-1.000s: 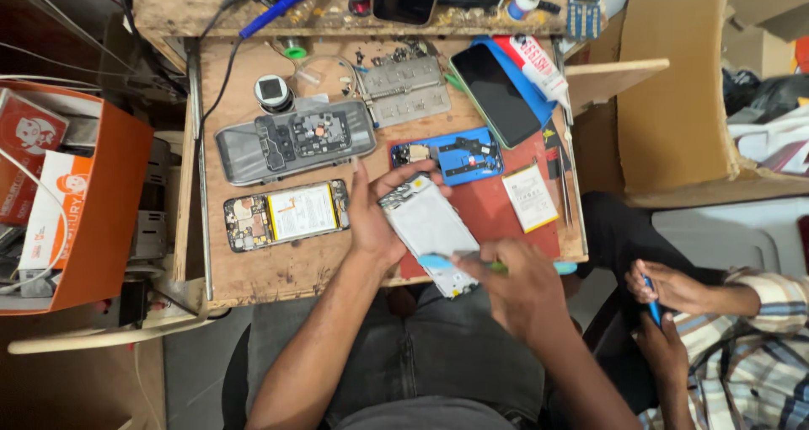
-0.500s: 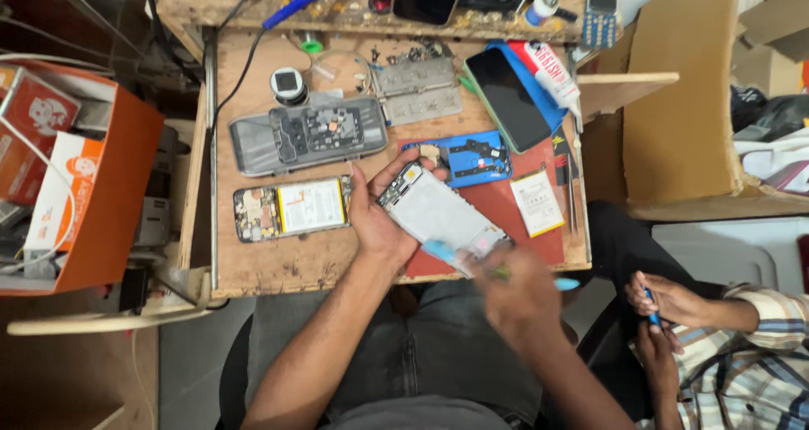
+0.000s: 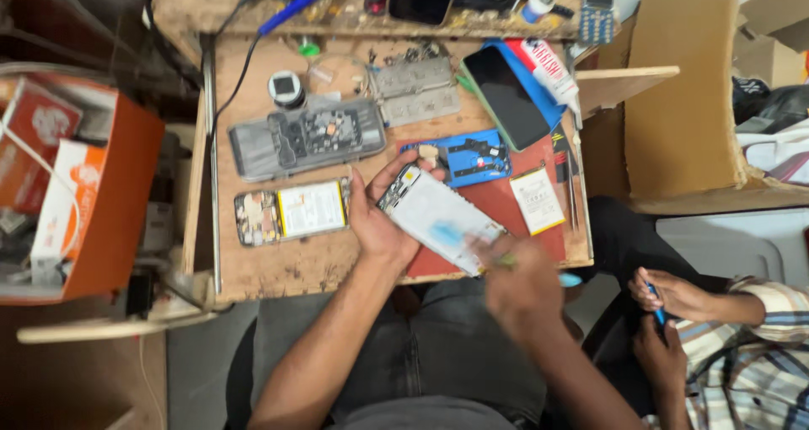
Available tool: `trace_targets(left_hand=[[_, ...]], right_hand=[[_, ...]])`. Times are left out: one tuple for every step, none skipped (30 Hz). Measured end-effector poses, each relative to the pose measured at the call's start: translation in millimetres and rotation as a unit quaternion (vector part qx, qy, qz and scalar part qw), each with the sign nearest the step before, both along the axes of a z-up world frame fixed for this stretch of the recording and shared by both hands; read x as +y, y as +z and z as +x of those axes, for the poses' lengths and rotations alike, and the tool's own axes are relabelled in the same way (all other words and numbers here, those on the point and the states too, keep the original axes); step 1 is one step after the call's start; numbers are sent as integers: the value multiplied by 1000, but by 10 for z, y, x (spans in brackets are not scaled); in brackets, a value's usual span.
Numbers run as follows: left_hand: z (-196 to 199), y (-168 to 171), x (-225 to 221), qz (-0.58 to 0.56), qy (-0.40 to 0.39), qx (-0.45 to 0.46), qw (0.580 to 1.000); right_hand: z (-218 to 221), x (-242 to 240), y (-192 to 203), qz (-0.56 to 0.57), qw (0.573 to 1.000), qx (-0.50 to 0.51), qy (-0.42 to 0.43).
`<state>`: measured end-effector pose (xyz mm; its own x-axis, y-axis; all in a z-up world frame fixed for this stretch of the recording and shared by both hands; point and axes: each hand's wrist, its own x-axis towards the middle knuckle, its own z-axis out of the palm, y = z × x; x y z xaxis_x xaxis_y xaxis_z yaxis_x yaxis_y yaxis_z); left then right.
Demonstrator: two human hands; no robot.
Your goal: The person uses a metal tool to pry open a smartphone casing, then wipes the interior with a toothbrush. They apply adhesive along the edge of the phone frame using a tube.
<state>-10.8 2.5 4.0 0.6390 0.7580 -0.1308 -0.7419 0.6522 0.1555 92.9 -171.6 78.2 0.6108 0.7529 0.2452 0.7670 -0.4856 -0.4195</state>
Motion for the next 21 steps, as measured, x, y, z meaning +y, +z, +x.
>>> trace_targets(left_hand=[[14, 21, 29, 2, 6, -3, 1000], [16, 36, 10, 0, 15, -8, 1000], [39, 38, 34, -2, 24, -14, 1000], [16, 26, -8, -8, 28, -9, 1000], [2, 11, -33, -15, 33, -3, 999], [0, 6, -22, -17, 38, 1, 999], [-31, 14, -62, -24, 40, 17, 999], [-19, 30, -44, -24, 39, 28, 999], [6, 46, -6, -25, 38, 39, 998], [22, 56, 5, -18, 38, 38, 998], [40, 58, 21, -11, 38, 37, 999], [3, 51, -21, -10, 40, 42, 998], [-22, 46, -65, -14, 37, 38, 999], [-23, 51, -55, -11, 34, 32, 999], [-37, 65, -55, -9, 31, 27, 999], [-14, 84, -18, -1, 37, 18, 999], [-5, 101, 11, 6, 43, 10, 999], [-25, 108, -23, 5, 49, 6, 999], [-15, 106, -27, 3, 53, 7, 999], [-23, 99, -40, -1, 58, 11, 998], [-40, 98, -65, -5, 64, 15, 998]], right_hand=[[-10, 17, 36, 46, 987, -100, 114], [-19, 16, 69, 85, 949, -200, 229], [12, 48, 70, 94, 964, -178, 176], [5, 13, 68, 94, 976, -148, 126], [-29, -22, 42, 94, 986, -118, 76], [-44, -28, 0, 41, 997, -53, 41], [-79, -46, -39, -12, 1000, 12, 6], [-78, -18, -86, -58, 995, 73, -32], [-32, 3, -109, -2, 999, -28, 20], [-3, -2, -120, 50, 988, -127, 74], [30, -3, -131, 101, 961, -225, 127], [28, -46, -128, 82, 969, -203, 114], [19, -83, -121, 63, 976, -181, 101], [28, -77, -114, 50, 982, -161, 86], [4, -88, -96, 67, 977, -156, 131], [6, -66, -83, 88, 968, -157, 172], [23, -35, -72, 108, 958, -159, 213], [24, -58, -53, 74, 968, -160, 176], [32, -83, -41, 39, 976, -161, 138], [28, -119, -32, 3, 982, -160, 102], [16, -160, -23, 86, 986, -115, 86]])
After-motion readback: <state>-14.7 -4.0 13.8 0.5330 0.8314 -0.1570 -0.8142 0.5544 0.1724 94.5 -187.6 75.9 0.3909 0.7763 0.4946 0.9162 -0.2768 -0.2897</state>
